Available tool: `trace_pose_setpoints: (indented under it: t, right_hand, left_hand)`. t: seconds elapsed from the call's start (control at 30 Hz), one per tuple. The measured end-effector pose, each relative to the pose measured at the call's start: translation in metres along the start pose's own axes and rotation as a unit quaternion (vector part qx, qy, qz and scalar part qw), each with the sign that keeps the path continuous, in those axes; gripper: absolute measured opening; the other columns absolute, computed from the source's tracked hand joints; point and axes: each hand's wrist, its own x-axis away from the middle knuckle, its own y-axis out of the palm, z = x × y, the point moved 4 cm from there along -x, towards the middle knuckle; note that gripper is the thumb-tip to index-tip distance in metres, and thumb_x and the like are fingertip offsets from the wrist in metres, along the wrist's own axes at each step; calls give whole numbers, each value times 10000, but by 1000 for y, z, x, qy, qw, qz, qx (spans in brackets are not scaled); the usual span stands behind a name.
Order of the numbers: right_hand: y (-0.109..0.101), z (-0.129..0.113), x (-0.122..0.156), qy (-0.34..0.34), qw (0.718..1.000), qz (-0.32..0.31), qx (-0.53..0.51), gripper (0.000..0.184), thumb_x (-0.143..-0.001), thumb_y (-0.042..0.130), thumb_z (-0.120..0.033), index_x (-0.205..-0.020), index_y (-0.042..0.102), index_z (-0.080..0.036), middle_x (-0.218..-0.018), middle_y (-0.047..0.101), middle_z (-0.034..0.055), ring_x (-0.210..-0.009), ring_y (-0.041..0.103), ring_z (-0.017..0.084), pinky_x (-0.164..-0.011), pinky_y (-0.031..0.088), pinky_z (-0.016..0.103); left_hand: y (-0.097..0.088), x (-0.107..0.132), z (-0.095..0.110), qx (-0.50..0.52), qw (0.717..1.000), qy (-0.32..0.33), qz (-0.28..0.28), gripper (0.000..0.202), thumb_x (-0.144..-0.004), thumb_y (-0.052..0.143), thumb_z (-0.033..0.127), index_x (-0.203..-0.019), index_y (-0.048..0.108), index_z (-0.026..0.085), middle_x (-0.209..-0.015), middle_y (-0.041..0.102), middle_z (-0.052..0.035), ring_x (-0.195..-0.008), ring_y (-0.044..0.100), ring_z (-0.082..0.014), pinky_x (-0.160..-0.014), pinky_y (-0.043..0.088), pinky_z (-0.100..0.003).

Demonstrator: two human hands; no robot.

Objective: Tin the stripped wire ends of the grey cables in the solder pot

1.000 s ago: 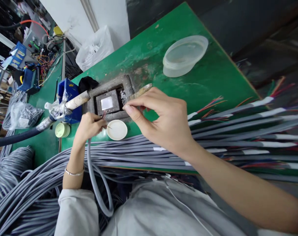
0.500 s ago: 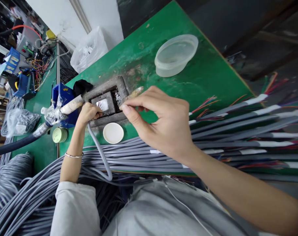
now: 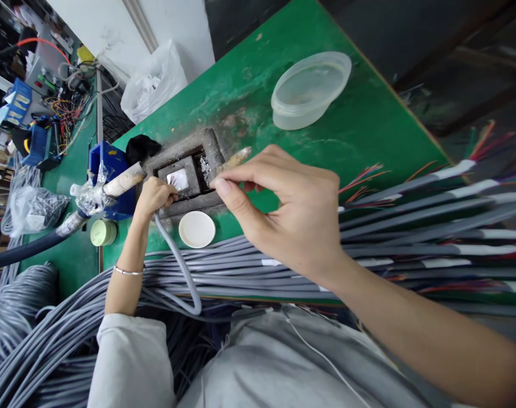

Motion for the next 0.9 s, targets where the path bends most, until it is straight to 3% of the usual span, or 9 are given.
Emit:
trace_pose_setpoints:
  t: [0.17, 0.27, 0.37, 0.5, 0.67, 0.8, 0.9]
  right_hand:
    - [0, -1, 0, 3, 1000, -1, 5, 129, -835, 540, -167, -735, 607, -214, -679, 669, 13, -655, 594, 165, -618, 472, 313]
    - [1, -1, 1, 5, 1000, -2, 10, 135, -838, 535, -175, -733, 611, -215, -673, 667, 15, -657, 594, 168, -615, 478, 317]
    - [1, -1, 2, 0, 1000, -1, 12, 142, -836, 534, -176, -727, 613, -220, -669, 667, 13, -652, 595, 169, -619, 482, 322]
    - [2, 0, 2, 2, 1000, -2, 15, 146, -835, 534, -184, -722, 616, -227, -657, 660, 9, -644, 591, 170, -618, 483, 326]
    - [1, -1, 1, 8, 1000, -2, 15, 145, -840, 527, -175, -737, 620, -218, -685, 672, 18, -659, 591, 169, -629, 485, 325]
    - [0, -1, 2, 4, 1000, 2, 9, 130, -833, 540, -169, -738, 615, -218, -681, 670, 15, -653, 588, 167, -623, 481, 321]
    - [-1, -1, 1, 9, 1000, 9, 6, 129, -835, 539, -171, -740, 607, -225, -675, 663, 7, -645, 581, 165, -630, 481, 325]
  left_hand:
    - [-5, 42, 8, 13, 998, 5, -69, 224, -660, 556, 232, -468, 565, 119, -339, 399, 46, -323, 319, -48, -364, 230, -191]
    - [5, 60, 8, 2, 988, 5, -151, 238, -672, 551, 250, -472, 566, 122, -352, 395, 49, -323, 310, -43, -363, 224, -191]
    - [16, 64, 2, -35, 982, -3, -183, 227, -665, 537, 232, -467, 562, 125, -360, 403, 45, -335, 326, -46, -375, 240, -192]
    - [21, 63, -2, -83, 980, -5, -181, 234, -659, 530, 215, -441, 546, 132, -358, 408, 43, -345, 343, -51, -387, 258, -193]
    - [3, 56, 5, -42, 991, -1, -128, 222, -664, 540, 239, -478, 578, 123, -365, 407, 48, -338, 328, -51, -372, 244, -194]
    - [-9, 29, 7, -41, 998, 16, -36, 207, -649, 537, 199, -467, 577, 111, -350, 424, 37, -340, 338, -58, -379, 257, -195]
    - [-5, 6, 2, -39, 999, 16, -25, 202, -633, 520, 157, -443, 563, 109, -328, 411, 32, -346, 337, -63, -390, 270, -197]
